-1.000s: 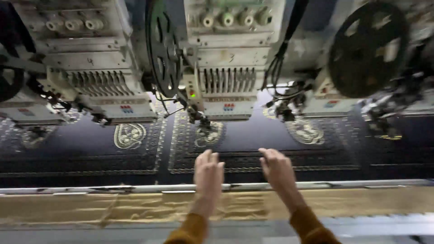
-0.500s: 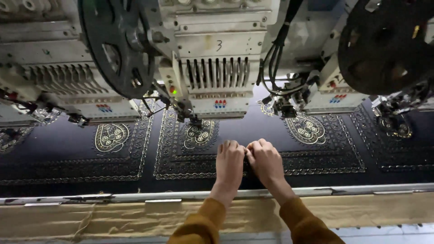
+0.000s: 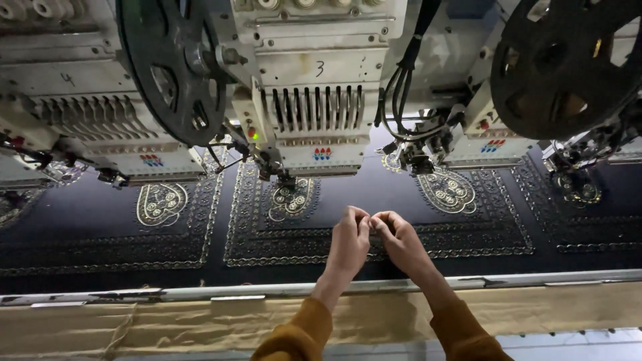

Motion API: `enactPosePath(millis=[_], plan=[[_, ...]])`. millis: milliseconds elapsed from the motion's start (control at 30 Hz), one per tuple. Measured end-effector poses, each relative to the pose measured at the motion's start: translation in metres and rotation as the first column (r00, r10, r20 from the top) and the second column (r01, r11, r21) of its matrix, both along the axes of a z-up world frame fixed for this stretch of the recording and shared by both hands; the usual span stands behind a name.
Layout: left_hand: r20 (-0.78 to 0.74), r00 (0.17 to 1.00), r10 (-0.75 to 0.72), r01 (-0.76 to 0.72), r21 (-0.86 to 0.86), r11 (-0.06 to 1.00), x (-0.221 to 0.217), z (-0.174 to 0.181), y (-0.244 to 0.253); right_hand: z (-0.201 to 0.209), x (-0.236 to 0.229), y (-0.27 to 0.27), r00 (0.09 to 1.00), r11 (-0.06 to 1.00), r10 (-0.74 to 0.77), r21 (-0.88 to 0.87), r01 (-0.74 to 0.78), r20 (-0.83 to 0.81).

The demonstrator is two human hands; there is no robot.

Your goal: Operating a multi-head industrial embroidery machine, including re-threading needles and monitoring embroidery quality on fabric.

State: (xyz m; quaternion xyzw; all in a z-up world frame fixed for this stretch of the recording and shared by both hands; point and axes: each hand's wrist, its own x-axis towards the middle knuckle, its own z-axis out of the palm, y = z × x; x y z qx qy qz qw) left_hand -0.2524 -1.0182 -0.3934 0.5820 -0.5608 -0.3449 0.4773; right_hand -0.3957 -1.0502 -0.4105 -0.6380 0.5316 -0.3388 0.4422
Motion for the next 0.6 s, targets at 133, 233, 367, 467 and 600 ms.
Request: enactPosePath(millis=[133,233,367,467,600], plan=[[0.072,0.997,0.019,-0.022,0.043,0.999,0.0,0.012,0.003,0.002,-0.002,-0.007,1.0,0.999,0.013,0.03,-0.014,0.009],[0.135,0.988,0.074,-0.08,0.036,0.996,0.01,0.026,0.002,0.007,0.001,-0.031,0.989,0.996,-0.025,-0.093,0.011,-0.148],[0.223,0.95,0.22,-0.195,-0.129,0.972,0.014,-0.013,-0.011,0.007,0.016,-0.073,0.822,0.887,-0.194,-0.454,-0.086,-0.535],[0.177,0.969,0.17,-0.18,0.042,0.983,0.025,-0.009,-0.009,0.0,0.035,-0.113,0.677,0.756,-0.303,-0.602,-0.258,-0.671],[0.157,0.957,0.244,-0.241,-0.04,0.97,0.024,-0.021,-0.016,-0.016,0.049,-0.16,0.468,0.774,-0.342,-0.527,-0.351,-0.815]])
